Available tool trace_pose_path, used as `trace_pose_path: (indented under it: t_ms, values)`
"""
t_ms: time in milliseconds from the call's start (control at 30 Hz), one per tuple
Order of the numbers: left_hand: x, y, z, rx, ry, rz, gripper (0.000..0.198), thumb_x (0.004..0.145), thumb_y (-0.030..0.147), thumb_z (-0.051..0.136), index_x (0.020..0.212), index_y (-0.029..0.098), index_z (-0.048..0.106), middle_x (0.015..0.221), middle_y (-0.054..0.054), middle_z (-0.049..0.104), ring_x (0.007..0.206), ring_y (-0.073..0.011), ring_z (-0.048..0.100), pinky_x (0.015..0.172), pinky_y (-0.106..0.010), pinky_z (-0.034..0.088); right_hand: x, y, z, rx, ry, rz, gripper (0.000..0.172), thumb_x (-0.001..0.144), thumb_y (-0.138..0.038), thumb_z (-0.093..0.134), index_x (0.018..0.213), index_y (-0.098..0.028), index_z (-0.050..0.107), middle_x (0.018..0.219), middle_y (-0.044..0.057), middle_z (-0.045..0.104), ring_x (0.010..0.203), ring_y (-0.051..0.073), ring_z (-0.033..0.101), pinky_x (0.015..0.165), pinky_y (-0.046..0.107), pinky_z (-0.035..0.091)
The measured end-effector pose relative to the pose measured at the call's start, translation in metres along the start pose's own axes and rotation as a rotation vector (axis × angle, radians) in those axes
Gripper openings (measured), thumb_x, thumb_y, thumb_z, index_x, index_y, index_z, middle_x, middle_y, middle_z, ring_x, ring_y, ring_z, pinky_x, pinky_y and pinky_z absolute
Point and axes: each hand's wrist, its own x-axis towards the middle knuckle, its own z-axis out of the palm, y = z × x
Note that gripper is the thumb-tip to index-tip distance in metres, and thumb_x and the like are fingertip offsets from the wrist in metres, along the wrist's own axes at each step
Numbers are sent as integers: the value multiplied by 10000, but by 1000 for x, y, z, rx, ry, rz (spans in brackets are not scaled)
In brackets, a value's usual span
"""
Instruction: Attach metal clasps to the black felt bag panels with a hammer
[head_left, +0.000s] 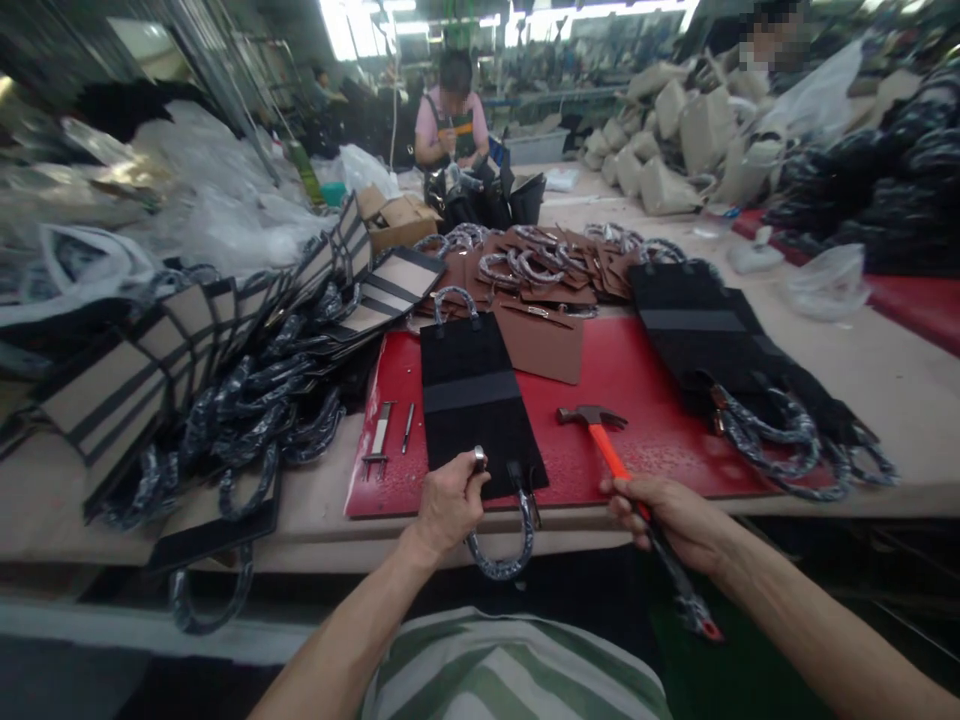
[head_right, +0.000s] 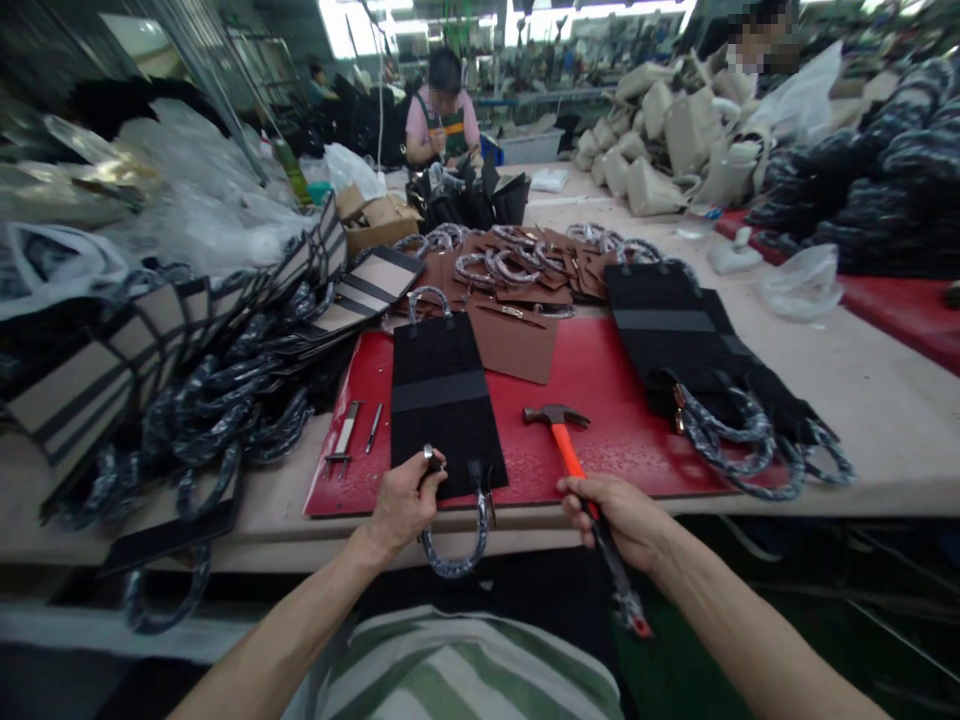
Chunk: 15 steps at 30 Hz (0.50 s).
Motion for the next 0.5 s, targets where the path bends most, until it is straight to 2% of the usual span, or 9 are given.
trace_pose_path:
  t_ms: [67, 133, 233, 300, 333, 400, 500]
  values:
    - [0, 1, 0, -7, -6, -2, 182, 864, 114, 542, 1011, 206, 598, 876, -45, 713, 812, -188, 706, 733, -287, 565, -15, -11, 10, 198, -48, 25, 172, 810, -376, 513, 825, -207, 490, 624, -66, 362, 428, 78, 297, 384, 203, 290]
    - [1, 1, 0, -9, -8, -10, 176, 866, 115, 542, 1006, 208, 597, 873, -44, 711, 809, -189, 706, 730, -289, 565, -33, -28, 20, 188, -8, -66, 238, 835, -453, 519, 803, -222, 472, 599, -76, 348, 404, 74, 272, 354, 201, 245]
    - [1, 0, -1, -5, -10, -12, 172, 865, 114, 544, 1001, 205, 597, 871, -44, 707, 808, -190, 702, 733, -291, 560, -60, -57, 30, -138, 172, -447, 361, 908, -577, 432, 778, -242, 462, 567, -51, 403, 411, 109, 364, 378, 240, 287]
    - [0, 0, 0, -7, -15, -6, 179, 862, 109, 544, 1007, 200, 596, 876, -46, 705, 815, -191, 697, 739, -294, 556, -70, -67, 36, -393, 343, -728, 344, 950, -537, 388, 778, -248, 457, 562, -30, 444, 440, 130, 417, 431, 268, 300]
    - [0, -1, 0, -9, -16, -2, 181, 860, 107, 545, 1008, 198, 596, 880, -48, 705, 818, -192, 697, 741, -293, 555, -71, -68, 39, -523, 384, -838, 316, 965, -488, 376, 771, -250, 448, 556, -24, 457, 441, 134, 420, 448, 280, 285]
    - [0, -1, 0, 2, -4, 6, 170, 859, 103, 543, 987, 197, 603, 862, -50, 706, 802, -192, 697, 725, -289, 553, -70, -67, 43, -785, 348, -962, 268, 969, -390, 370, 745, -253, 422, 531, -18, 473, 410, 137, 389, 452, 304, 220]
    - [0, 0, 1, 27, 3, 21, 141, 863, 111, 538, 944, 199, 612, 818, -49, 699, 769, -192, 694, 704, -287, 551, -73, -75, 41, -1047, 239, -971, 254, 960, -342, 389, 723, -256, 415, 499, -16, 485, 367, 141, 353, 453, 327, 145]
